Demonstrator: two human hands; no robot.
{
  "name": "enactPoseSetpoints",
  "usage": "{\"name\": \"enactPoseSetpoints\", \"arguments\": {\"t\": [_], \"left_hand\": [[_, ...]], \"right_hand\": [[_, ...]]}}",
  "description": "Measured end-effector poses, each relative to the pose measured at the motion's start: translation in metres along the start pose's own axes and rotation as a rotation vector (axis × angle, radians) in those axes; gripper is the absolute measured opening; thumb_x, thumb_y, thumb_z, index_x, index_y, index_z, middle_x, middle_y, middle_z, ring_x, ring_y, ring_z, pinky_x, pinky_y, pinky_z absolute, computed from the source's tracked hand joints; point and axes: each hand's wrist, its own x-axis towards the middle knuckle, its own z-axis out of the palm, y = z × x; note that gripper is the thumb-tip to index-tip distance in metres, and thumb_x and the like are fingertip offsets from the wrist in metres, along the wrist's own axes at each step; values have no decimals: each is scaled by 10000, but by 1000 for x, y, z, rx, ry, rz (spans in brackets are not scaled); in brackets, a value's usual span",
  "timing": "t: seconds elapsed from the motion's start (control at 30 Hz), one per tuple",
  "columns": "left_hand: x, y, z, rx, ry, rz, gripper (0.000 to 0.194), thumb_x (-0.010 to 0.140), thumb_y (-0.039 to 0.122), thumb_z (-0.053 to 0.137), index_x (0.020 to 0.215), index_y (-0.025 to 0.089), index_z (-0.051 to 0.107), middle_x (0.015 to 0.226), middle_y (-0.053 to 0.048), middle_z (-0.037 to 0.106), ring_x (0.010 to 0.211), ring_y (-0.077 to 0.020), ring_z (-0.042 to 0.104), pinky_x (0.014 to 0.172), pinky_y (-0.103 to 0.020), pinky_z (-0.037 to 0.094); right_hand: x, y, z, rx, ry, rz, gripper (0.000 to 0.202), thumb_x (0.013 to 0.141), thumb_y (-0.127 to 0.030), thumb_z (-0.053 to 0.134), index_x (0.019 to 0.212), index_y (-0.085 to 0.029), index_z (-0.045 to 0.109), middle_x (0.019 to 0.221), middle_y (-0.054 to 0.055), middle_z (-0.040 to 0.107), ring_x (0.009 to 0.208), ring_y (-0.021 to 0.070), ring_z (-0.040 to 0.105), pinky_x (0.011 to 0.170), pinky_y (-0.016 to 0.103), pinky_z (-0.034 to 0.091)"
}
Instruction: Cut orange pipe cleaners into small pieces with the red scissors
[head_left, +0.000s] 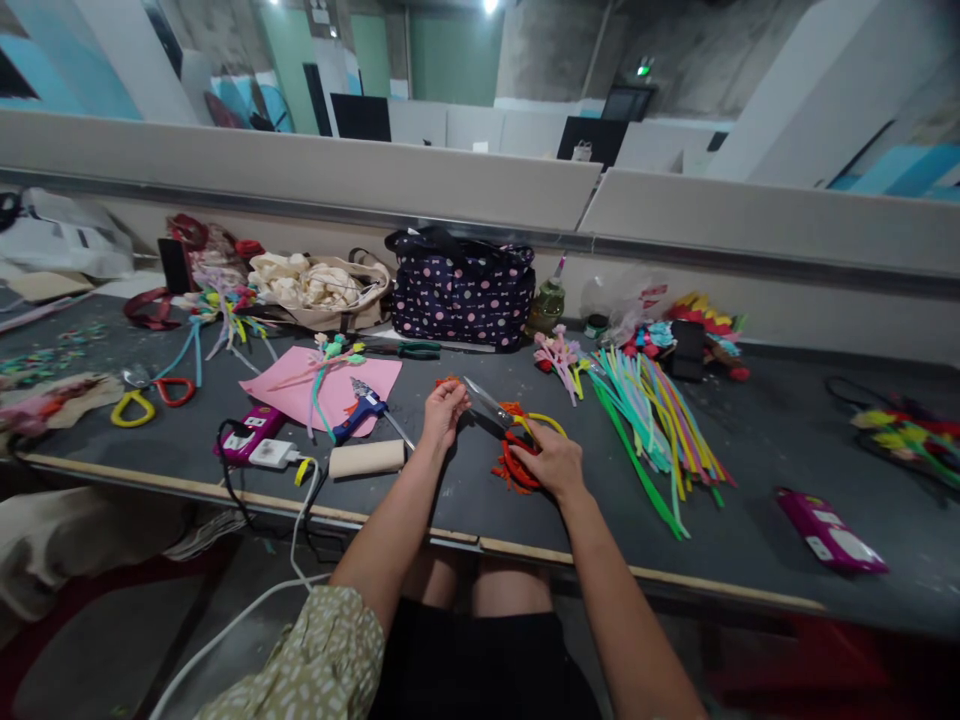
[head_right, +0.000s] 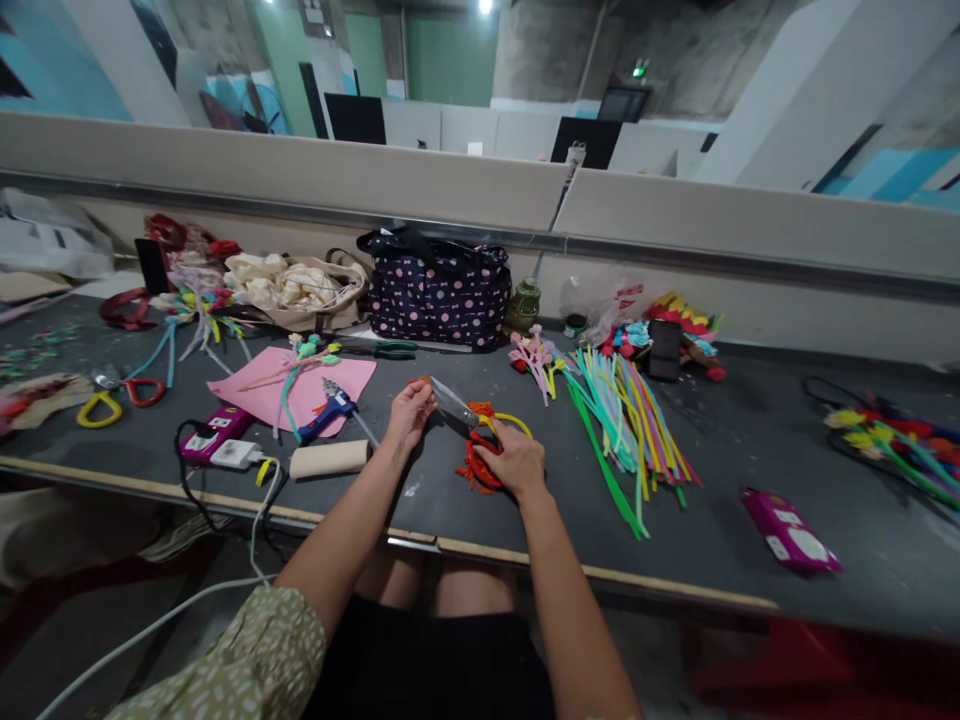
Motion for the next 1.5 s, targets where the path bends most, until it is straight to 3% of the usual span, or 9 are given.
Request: {"name": "enactPoseSetpoints", "arguments": {"t": [0.43,0.7,1.5], "left_hand": [[0,1,-2,14,25,7,360,545,221,849,844,148,662,767,-24,670,654,-97,627,615,-205,495],[0,2,-2,11,19,21,340,559,206,828,861,146,683,816,-29,686,602,-72,597,618,-206,492],[-1,1,1,47,20,41,311,521,197,839,773,124,671,654,-9,652,567,-92,608,601,-227,515]], "right_hand": [[0,-1,0,67,33,10,513,815,-517,592,1223,-207,623,984,78,722,829,201,665,725,296,503],[-1,-2,-1,79,-2,-20,524,804,-527,609,1218,-208,627,1010,69,721,823,195,669,709,295,509],[-1,2,3,61,13,-32,500,846,-557,551,1207,-223,640,992,67,727,855,196,679,711,292,513]]}}
